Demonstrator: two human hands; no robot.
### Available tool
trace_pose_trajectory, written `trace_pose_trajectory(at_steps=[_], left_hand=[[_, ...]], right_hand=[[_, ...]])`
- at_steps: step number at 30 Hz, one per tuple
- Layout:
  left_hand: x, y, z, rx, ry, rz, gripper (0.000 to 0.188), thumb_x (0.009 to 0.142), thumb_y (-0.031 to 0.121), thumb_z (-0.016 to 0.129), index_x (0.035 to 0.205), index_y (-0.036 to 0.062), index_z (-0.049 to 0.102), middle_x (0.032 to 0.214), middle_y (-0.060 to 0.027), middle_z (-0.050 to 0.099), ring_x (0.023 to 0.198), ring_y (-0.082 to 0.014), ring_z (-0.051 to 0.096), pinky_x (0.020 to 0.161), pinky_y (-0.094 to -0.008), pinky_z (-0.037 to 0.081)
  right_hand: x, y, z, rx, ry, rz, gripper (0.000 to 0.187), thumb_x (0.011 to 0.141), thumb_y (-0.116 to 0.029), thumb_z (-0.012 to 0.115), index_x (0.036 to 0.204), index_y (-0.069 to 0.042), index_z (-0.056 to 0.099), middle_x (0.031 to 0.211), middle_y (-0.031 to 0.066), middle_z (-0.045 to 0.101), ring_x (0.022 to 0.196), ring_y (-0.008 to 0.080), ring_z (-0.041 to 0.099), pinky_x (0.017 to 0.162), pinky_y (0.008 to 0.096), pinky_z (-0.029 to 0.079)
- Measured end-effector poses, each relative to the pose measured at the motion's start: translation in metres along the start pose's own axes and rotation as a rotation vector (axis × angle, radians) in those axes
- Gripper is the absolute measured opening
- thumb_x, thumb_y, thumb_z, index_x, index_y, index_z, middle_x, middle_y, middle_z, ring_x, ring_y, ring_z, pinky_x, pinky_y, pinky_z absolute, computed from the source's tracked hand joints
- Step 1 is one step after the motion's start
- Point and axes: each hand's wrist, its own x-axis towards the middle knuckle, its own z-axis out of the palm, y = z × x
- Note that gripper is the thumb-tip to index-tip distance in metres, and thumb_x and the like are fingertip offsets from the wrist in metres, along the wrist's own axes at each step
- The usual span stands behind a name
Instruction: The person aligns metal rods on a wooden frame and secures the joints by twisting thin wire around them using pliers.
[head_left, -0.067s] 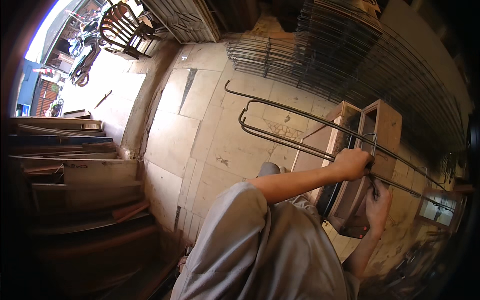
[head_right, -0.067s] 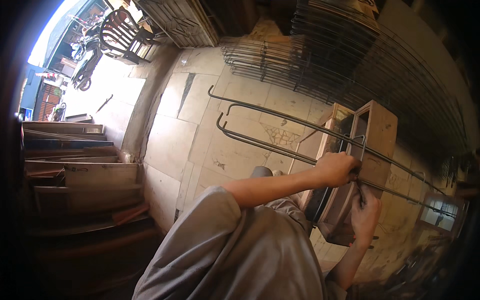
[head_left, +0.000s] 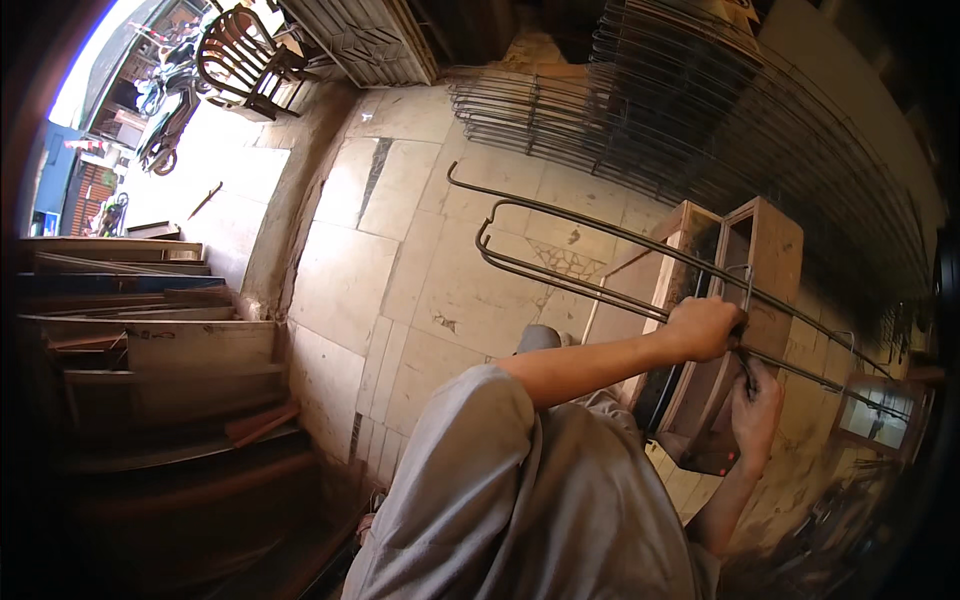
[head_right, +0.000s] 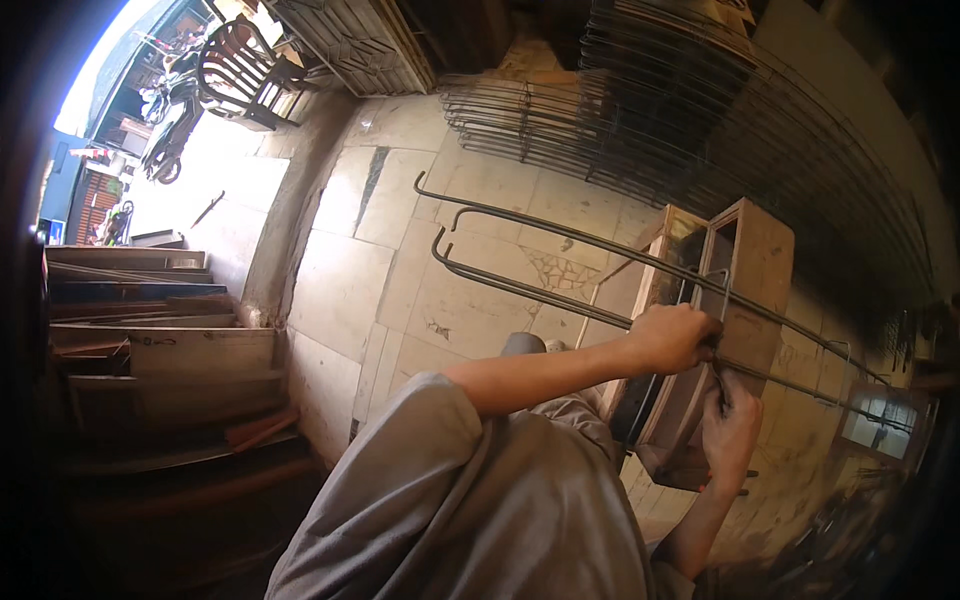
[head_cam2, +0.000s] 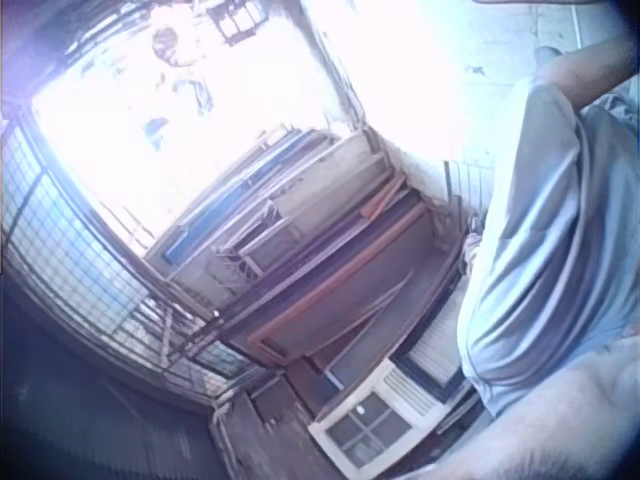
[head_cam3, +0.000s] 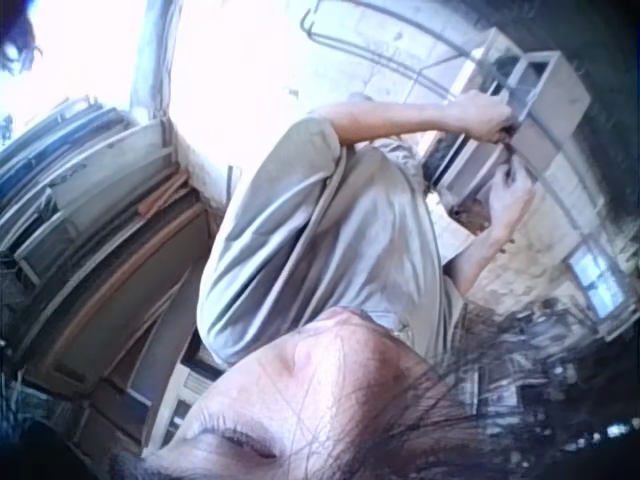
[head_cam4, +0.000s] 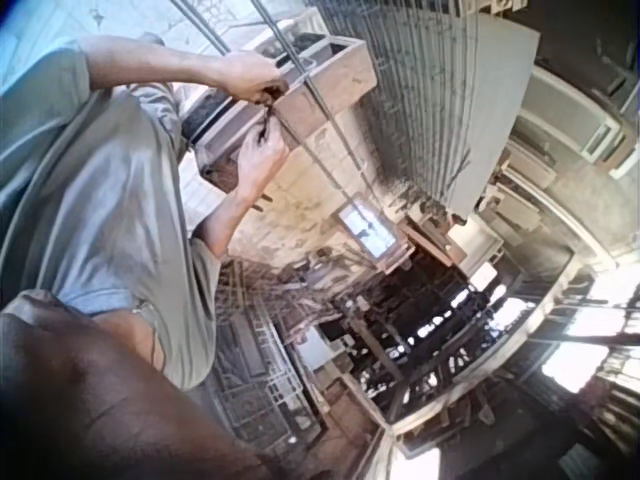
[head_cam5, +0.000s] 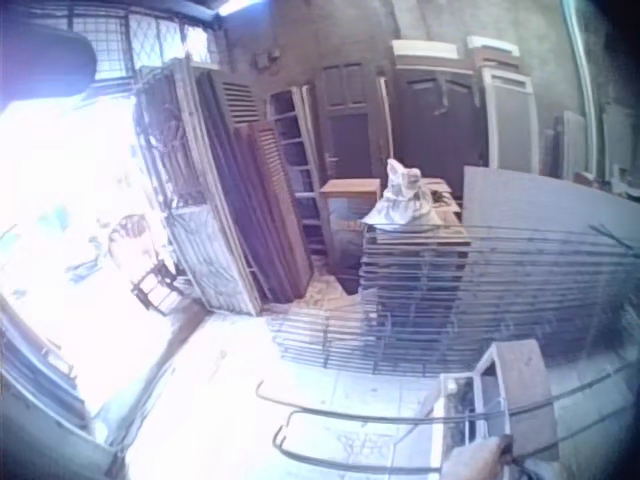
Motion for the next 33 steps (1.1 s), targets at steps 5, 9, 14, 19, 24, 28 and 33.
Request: trace_pose_trajectory(at_steps=[5, 9, 14, 19, 24, 28, 33], left_hand=[[-0.001, -0.001, -0.001, -0.058, -0.015, -0.015, 0.034, 0.083, 0.03, 0.068, 0.113, 0.013, 0.067, 0.102, -0.0186, 0.068, 0.099, -0.0374, 0.065, 0.085, -0.0479, 0.052], [0.008, -0.005, 0.001, -0.132, -0.069, -0.003, 0.03, 0.084, 0.027, 0.068, 0.109, 0.0104, 0.068, 0.099, -0.0154, 0.071, 0.095, -0.035, 0.067, 0.082, -0.045, 0.053], [0.007, -0.006, 0.0, -0.041, 0.025, 0.078, 0.034, 0.085, 0.026, 0.065, 0.116, 0.0116, 0.067, 0.099, -0.0171, 0.07, 0.095, -0.0362, 0.066, 0.083, -0.0458, 0.053], [0.005, 0.0, 0.001, -0.056, 0.028, 0.034, 0.037, 0.085, 0.03, 0.068, 0.112, 0.0049, 0.067, 0.1, -0.019, 0.069, 0.094, -0.0355, 0.067, 0.081, -0.0434, 0.052], [0.007, -0.005, 0.007, -0.03, 0.035, 0.048, 0.035, 0.086, 0.03, 0.068, 0.11, 0.0044, 0.068, 0.095, -0.0205, 0.07, 0.09, -0.0359, 0.068, 0.079, -0.0436, 0.053], [0.007, -0.005, 0.007, -0.037, 0.051, 0.071, 0.036, 0.085, 0.029, 0.068, 0.11, 0.004, 0.067, 0.093, -0.0212, 0.069, 0.089, -0.0362, 0.068, 0.078, -0.0434, 0.053], [0.006, -0.007, 0.002, -0.058, 0.046, 0.069, 0.038, 0.085, 0.03, 0.069, 0.112, 0.0038, 0.067, 0.096, -0.0213, 0.069, 0.092, -0.0359, 0.068, 0.079, -0.043, 0.053]], right_hand=[[-0.002, -0.001, -0.001, -0.063, 0.011, -0.018, 0.024, 0.083, -0.002, 0.058, 0.105, 0.004, 0.064, 0.073, 0.0257, 0.059, 0.059, 0.0337, 0.06, 0.055, 0.0398, 0.044], [0.001, 0.003, 0.0, 0.035, 0.062, -0.087, 0.025, 0.082, -0.004, 0.059, 0.106, 0.001, 0.065, 0.081, 0.0262, 0.063, 0.07, 0.0406, 0.064, 0.059, 0.0429, 0.048], [0.004, 0.005, -0.01, 0.005, -0.014, -0.009, 0.021, 0.083, -0.008, 0.061, 0.102, -0.001, 0.066, 0.083, 0.0208, 0.067, 0.076, 0.0391, 0.065, 0.064, 0.0435, 0.051], [0.001, 0.0, -0.012, 0.0, -0.008, 0.015, 0.026, 0.083, -0.005, 0.062, 0.108, 0.003, 0.066, 0.082, 0.0234, 0.067, 0.07, 0.0343, 0.068, 0.062, 0.0367, 0.052], [-0.003, -0.002, -0.009, -0.09, 0.019, -0.015, 0.022, 0.085, -0.014, 0.062, 0.105, -0.005, 0.065, 0.08, 0.0193, 0.066, 0.075, 0.0394, 0.064, 0.067, 0.048, 0.051], [-0.003, -0.001, -0.009, -0.097, 0.017, -0.018, 0.023, 0.083, -0.011, 0.062, 0.105, -0.004, 0.065, 0.081, 0.0206, 0.066, 0.075, 0.0395, 0.064, 0.066, 0.0461, 0.051], [0.003, -0.01, -0.012, -0.1, -0.054, 0.026, 0.024, 0.081, -0.004, 0.061, 0.104, 0.001, 0.065, 0.085, 0.0223, 0.067, 0.074, 0.0379, 0.066, 0.064, 0.0393, 0.051]])
